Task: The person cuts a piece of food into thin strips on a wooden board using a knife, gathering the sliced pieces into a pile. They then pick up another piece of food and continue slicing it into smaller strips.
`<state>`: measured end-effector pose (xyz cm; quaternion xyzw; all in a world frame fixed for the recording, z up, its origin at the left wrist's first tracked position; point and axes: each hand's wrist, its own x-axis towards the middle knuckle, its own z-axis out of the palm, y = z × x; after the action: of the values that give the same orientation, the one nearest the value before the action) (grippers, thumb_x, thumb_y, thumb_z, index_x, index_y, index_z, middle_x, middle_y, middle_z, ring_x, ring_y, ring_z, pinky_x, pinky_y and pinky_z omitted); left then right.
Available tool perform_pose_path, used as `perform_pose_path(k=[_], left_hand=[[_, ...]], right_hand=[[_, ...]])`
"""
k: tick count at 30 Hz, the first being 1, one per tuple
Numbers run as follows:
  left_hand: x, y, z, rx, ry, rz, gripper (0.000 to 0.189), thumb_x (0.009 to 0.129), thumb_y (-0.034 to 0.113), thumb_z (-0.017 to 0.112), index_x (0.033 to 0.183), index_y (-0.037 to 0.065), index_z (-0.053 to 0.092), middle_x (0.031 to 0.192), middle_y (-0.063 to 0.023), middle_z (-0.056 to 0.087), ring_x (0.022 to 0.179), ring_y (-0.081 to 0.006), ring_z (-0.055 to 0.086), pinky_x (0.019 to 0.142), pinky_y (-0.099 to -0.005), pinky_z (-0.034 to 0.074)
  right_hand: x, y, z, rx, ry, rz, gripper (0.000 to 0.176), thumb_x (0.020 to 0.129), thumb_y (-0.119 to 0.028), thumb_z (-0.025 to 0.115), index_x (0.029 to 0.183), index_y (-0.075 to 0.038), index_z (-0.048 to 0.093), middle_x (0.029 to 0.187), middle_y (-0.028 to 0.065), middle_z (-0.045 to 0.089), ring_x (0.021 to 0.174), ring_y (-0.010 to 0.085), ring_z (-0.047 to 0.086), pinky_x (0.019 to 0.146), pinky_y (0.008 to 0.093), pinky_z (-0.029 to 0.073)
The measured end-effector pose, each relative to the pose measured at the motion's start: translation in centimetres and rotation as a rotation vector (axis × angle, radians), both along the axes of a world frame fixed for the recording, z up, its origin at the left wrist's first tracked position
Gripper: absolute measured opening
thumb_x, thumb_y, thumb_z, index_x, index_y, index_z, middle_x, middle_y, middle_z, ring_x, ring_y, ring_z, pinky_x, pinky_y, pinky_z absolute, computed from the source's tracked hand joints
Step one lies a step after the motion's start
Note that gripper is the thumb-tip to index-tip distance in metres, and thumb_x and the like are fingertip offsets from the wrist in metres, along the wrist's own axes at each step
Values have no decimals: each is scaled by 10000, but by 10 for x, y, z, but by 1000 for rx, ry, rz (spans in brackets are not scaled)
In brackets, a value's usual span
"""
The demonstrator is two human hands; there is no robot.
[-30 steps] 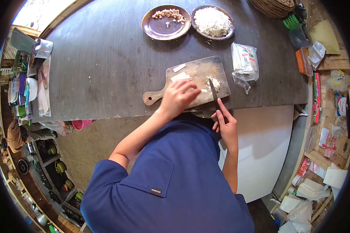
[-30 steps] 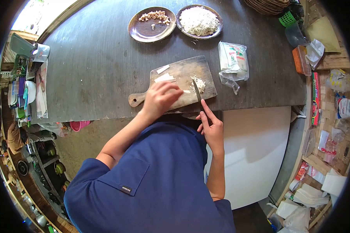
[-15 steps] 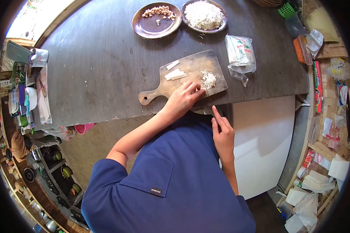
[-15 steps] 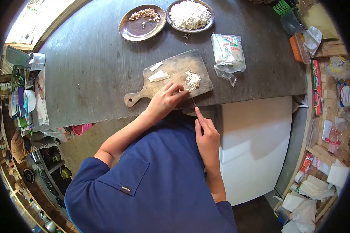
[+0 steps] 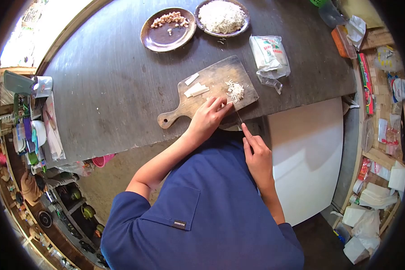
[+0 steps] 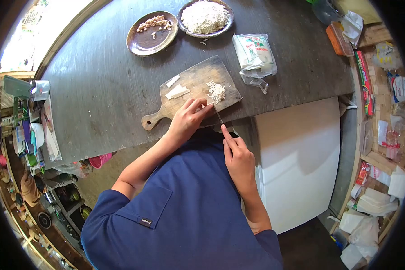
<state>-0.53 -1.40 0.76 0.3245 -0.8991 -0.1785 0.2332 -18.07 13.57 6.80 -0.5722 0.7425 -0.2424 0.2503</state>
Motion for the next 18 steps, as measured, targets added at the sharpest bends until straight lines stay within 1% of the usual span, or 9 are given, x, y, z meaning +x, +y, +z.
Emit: perform_pose_path(k=[2,6,9,11,12,18], left_hand=[[1,1,-2,-2,-11,-10,440,825,42,724,1264,64,709,1110,-57,619,1013,-239,628,911,-356,570],[-1,-1,-3,-35,2,-6,453,802,25,716,1255,57,723,1112,-55,627,991,-236,641,885,-356,584],[-2,0,4,-5,5,11,442,793,16,715,1234,50,735,1116,-60,640,993,-237,653,868,-366,593],[0,0,3,1,-9,-5,441,798,18,704,1237,45,737,1136,-67,640,1015,-250,644,889,-365,586],[0,0,3,18,-18,-5,440,803,19,694,1240,41,738,1157,-74,641,1038,-262,636,910,-363,579],[-1,1,1,-13,-5,9,442,800,15,693,1238,52,741,1155,-71,644,1030,-259,643,895,-369,586]], right_hand=[[-1,-1,-4,-13,-27,12,523,1047,-135,664,1539,-304,611,884,94,646,726,309,682,696,457,568],[2,-13,-14,-18,-19,-1,532,1042,-133,666,1543,-302,607,866,98,635,719,313,676,687,462,566],[5,-22,-22,-83,-39,-11,538,1037,-137,676,1543,-307,606,859,96,633,714,310,679,682,463,565],[3,-24,-22,-115,-46,9,543,1030,-142,688,1541,-309,607,851,87,627,704,304,679,673,462,565],[2,-22,-21,-124,-49,3,543,1030,-142,688,1541,-309,607,851,87,627,704,304,679,673,462,565],[1,1,-12,-65,-15,-2,557,1024,-146,698,1540,-333,604,861,80,626,692,300,677,640,445,566]])
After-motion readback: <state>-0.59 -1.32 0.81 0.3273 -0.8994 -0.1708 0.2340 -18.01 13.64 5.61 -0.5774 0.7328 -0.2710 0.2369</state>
